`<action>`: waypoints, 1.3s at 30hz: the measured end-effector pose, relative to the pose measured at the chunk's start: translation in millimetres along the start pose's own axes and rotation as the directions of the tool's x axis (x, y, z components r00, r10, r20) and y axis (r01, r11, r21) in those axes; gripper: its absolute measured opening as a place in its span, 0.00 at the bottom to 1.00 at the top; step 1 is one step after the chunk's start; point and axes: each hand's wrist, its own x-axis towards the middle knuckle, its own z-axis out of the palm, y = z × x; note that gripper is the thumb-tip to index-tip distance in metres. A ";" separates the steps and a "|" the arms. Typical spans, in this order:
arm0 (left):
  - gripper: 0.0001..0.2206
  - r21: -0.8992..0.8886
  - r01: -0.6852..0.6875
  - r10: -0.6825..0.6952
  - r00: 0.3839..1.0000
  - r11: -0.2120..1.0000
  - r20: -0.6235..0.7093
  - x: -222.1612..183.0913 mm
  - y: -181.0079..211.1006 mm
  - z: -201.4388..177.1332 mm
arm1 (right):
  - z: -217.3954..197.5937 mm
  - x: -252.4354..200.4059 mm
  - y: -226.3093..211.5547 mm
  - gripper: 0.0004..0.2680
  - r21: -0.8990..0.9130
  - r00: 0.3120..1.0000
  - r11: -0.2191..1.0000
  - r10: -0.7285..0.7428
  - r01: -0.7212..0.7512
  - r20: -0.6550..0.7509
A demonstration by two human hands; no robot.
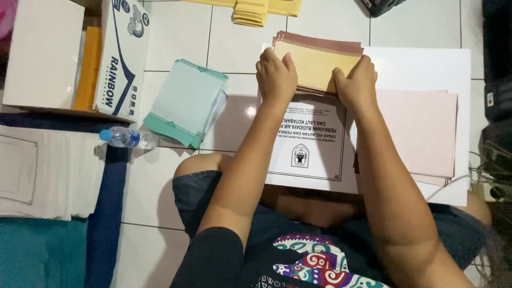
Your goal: The person sits on the floor and repeatedly folds small rectangular sheets of paper in half by hand. They place each folded sheet into a stack and continue the process with the remaining sheets.
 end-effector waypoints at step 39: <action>0.46 -0.785 0.011 0.214 0.960 0.619 0.182 -129.4 -23.1 -119.3 | -44.8 -153.7 -1.1 0.40 0.466 0.961 0.863 -0.263 0.195 0.084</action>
